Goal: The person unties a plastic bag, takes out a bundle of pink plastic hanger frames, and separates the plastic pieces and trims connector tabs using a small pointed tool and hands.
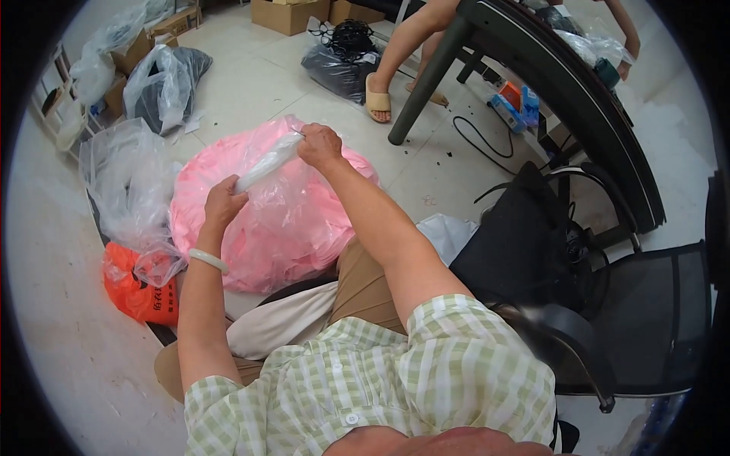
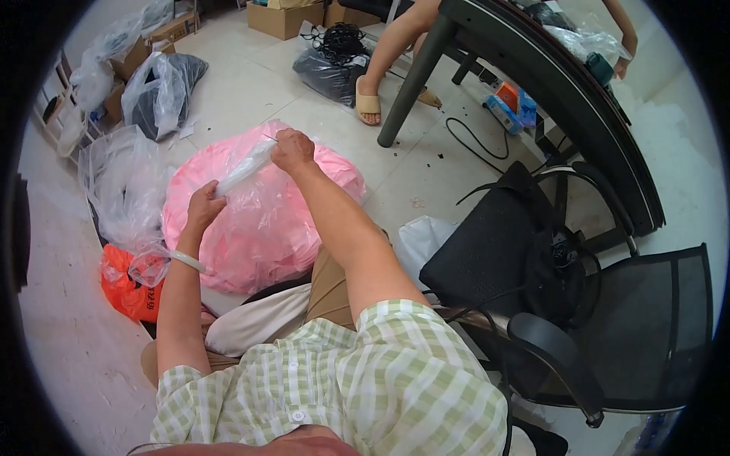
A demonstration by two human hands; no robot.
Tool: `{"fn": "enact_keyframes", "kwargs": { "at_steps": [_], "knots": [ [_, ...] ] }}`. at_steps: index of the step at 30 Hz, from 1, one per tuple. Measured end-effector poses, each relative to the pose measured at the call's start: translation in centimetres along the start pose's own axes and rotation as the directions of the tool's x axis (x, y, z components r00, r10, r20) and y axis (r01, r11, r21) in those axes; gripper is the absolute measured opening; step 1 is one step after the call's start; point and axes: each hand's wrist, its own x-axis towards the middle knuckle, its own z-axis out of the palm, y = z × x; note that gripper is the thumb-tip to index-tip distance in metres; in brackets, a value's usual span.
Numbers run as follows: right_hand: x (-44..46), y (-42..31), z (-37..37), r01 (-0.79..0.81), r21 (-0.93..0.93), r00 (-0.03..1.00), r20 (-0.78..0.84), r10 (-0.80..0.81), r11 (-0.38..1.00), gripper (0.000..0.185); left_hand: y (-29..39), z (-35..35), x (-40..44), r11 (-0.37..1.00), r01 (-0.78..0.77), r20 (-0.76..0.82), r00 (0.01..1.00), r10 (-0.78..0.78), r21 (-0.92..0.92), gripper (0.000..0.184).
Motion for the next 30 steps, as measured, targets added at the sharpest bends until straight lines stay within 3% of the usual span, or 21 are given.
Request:
{"fn": "enact_keyframes", "kwargs": {
  "at_steps": [2,4,6,9,11,13,14,17,19,21,22,25,27,28,29,30],
  "knots": [
    [-0.2,0.2,-0.3,-0.026,0.017,1.000,-0.004,0.026,1.000,0.023,-0.5,0.6,-0.2,0.999,-0.015,-0.060,0.998,0.012,-0.036,0.033],
    [-0.1,0.4,-0.1,0.007,0.072,0.995,0.099,-0.014,0.997,0.021,-1.4,0.7,-0.9,0.997,-0.024,-0.127,0.992,0.016,-0.068,0.032],
    [-0.9,-0.1,1.0,0.043,0.033,0.988,0.148,-0.047,0.999,0.021,-2.1,0.8,-2.0,0.981,-0.172,-0.192,0.970,0.151,-0.095,0.030],
    [-2.5,-1.1,1.4,0.148,-0.025,0.971,0.193,-0.141,0.989,0.021,-1.7,0.9,-3.2,0.993,-0.090,-0.161,0.984,0.077,-0.079,0.028],
    [-3.2,-2.3,1.0,0.237,-0.035,0.954,0.198,-0.226,0.971,0.021,-0.5,0.6,-3.6,0.995,-0.099,-0.196,0.975,0.101,0.021,0.026],
    [-3.5,-3.5,0.0,0.305,-0.093,0.862,0.451,-0.233,0.948,0.021,2.0,-0.2,-4.5,0.978,-0.126,-0.146,0.978,0.151,0.166,0.025],
    [-3.7,-3.7,0.3,0.325,-0.091,0.844,0.476,-0.246,0.941,0.023,3.1,-0.8,-4.9,0.966,-0.150,-0.076,0.983,0.169,0.208,0.026],
    [-4.3,-4.0,0.1,0.335,-0.089,0.812,0.532,-0.239,0.938,0.027,3.0,-0.3,-5.2,0.948,-0.174,-0.061,0.979,0.197,0.266,0.027],
    [-4.3,-3.9,-0.1,0.334,-0.096,0.823,0.514,-0.241,0.938,0.027,3.0,-0.1,-5.2,0.948,-0.119,-0.042,0.990,0.137,0.295,0.030],
    [-4.0,-3.6,-1.0,0.132,-0.056,0.913,0.396,-0.099,0.990,0.028,3.1,0.0,-5.2,0.954,-0.043,-0.059,0.996,0.063,0.295,0.029],
    [-3.5,-2.8,-0.9,0.139,-0.056,0.915,0.389,-0.106,0.989,0.028,3.5,-0.3,-5.0,0.954,-0.043,-0.069,0.995,0.067,0.297,0.029],
    [-1.6,0.3,-0.9,-0.247,0.179,0.966,0.125,0.227,0.952,0.029,3.7,-1.2,-4.6,0.968,0.049,-0.049,0.998,-0.038,0.245,0.029],
    [-0.6,3.3,-1.4,-0.410,0.251,0.910,0.045,0.413,0.877,0.031,1.8,-1.1,-4.7,0.999,-0.048,-0.125,0.991,0.044,-0.021,0.026],
    [-0.1,5.7,-0.3,-0.408,0.311,0.884,-0.101,0.457,0.858,0.027,0.5,-0.7,-4.7,0.998,-0.051,-0.134,0.990,0.048,-0.020,0.026],
    [0.7,8.2,1.0,-0.504,0.412,0.801,-0.106,0.589,0.759,0.022,-0.9,-0.2,-4.8,0.965,0.054,-0.156,0.983,-0.096,-0.255,0.029],
    [1.0,10.1,1.6,-0.505,0.451,0.806,-0.061,0.589,0.736,0.022,-1.6,-0.1,-5.0,0.867,0.140,-0.145,0.961,-0.235,-0.479,0.032]
  ]
}}
